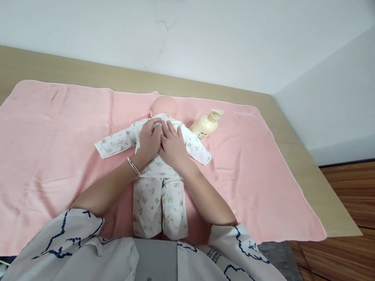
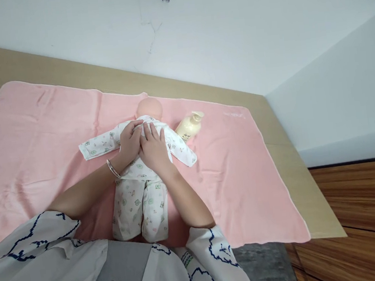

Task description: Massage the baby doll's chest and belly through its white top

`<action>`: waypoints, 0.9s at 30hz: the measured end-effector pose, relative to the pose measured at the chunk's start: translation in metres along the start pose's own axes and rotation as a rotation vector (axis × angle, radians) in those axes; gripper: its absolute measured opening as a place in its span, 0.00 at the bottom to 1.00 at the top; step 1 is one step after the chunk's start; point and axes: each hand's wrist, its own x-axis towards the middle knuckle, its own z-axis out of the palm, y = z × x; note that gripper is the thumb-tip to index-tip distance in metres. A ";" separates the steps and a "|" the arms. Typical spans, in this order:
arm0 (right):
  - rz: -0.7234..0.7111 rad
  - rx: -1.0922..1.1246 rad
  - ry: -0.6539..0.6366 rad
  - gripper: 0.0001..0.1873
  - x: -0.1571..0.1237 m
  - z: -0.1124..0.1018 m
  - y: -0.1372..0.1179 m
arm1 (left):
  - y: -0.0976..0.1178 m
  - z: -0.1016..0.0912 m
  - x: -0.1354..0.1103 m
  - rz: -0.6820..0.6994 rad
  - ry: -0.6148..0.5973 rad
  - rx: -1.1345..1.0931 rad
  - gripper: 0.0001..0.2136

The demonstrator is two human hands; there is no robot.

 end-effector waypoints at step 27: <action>0.177 0.100 0.237 0.25 0.023 0.005 0.032 | -0.019 -0.003 -0.001 0.223 -0.063 0.320 0.14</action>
